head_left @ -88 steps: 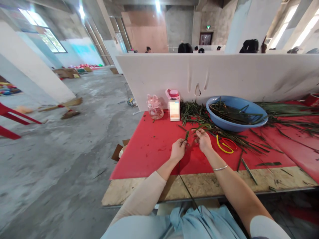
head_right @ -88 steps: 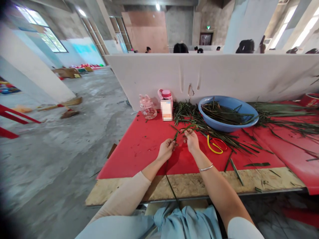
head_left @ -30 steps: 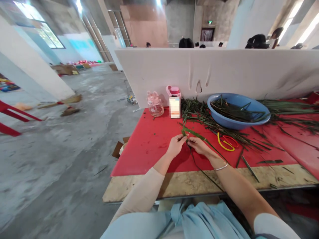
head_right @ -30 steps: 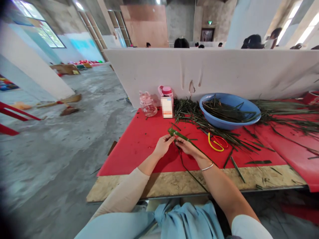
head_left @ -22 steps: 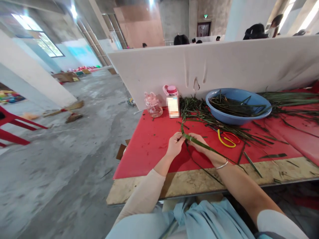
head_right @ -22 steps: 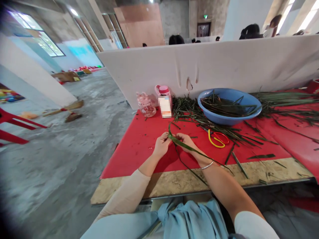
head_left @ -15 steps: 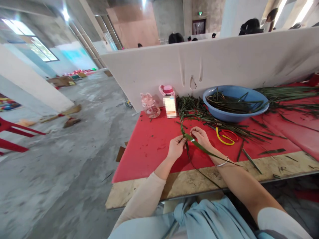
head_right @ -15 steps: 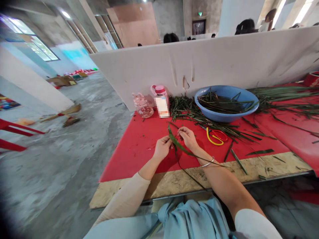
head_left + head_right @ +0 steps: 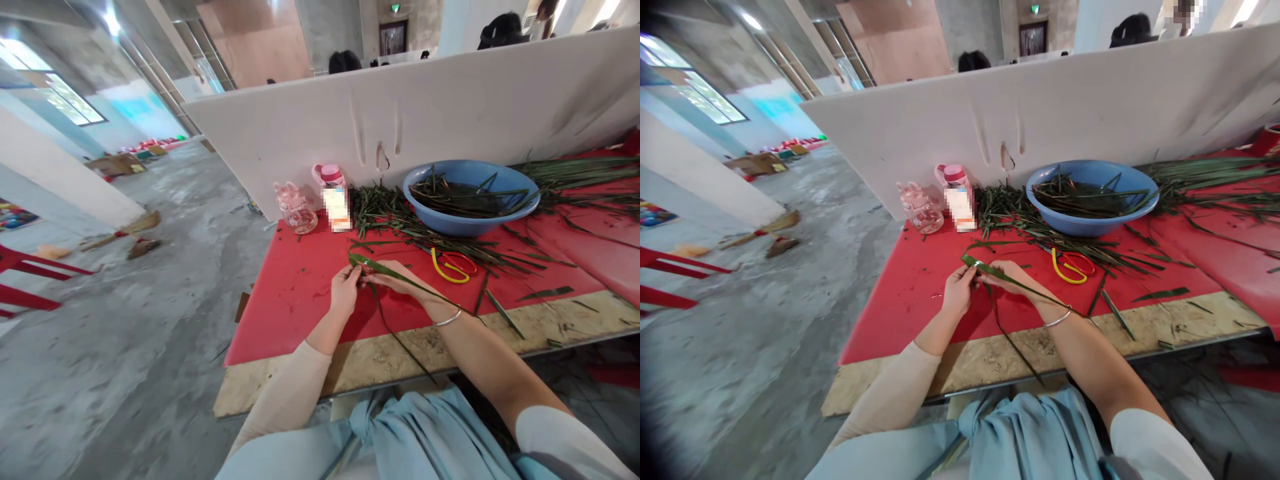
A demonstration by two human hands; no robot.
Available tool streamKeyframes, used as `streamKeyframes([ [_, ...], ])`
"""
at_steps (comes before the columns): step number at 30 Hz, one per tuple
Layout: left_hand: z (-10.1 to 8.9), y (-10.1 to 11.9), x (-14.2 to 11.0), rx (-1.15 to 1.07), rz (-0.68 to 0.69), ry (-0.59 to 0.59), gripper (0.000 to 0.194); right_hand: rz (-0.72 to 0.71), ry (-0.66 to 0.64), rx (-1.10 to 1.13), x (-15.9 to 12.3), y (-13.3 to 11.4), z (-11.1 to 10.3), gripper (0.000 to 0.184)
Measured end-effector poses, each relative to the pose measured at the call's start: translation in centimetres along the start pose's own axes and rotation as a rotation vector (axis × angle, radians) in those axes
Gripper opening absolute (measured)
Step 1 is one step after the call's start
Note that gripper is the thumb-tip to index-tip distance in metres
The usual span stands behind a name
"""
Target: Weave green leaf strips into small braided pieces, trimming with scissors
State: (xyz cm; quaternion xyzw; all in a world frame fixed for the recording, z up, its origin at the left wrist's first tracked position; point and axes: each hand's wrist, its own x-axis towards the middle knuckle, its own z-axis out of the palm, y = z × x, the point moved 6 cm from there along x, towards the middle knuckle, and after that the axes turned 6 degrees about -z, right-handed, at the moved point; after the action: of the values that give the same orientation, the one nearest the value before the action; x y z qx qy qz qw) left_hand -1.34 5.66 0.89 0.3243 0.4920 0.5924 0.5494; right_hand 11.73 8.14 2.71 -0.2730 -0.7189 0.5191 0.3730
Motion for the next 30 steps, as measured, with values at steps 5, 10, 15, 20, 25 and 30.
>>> streamKeyframes([
  [5,-1.1,0.8,0.6,-0.171,0.000,0.106,0.028,0.120,-0.268,-0.199,-0.3,1.1,0.7,0.030],
  [10,-1.2,0.9,0.6,-0.184,-0.013,0.108,0.026,0.140,-0.335,-0.323,-0.4,1.8,0.3,0.036],
  [15,-1.0,0.8,0.5,-0.141,0.016,0.091,0.028,0.125,-0.393,-0.212,-0.5,1.6,0.0,0.032],
  [20,-1.1,0.8,0.6,-0.080,0.042,0.089,0.031,0.129,-0.398,-0.197,-0.6,1.7,-0.2,0.028],
  [25,-1.4,1.6,0.6,0.083,0.118,0.086,0.029,0.135,-0.238,0.044,-0.3,1.6,-0.5,0.024],
  [30,0.4,2.5,-1.3,0.481,0.277,-0.021,0.020,-0.038,0.213,0.212,0.6,-0.2,-2.8,0.036],
])
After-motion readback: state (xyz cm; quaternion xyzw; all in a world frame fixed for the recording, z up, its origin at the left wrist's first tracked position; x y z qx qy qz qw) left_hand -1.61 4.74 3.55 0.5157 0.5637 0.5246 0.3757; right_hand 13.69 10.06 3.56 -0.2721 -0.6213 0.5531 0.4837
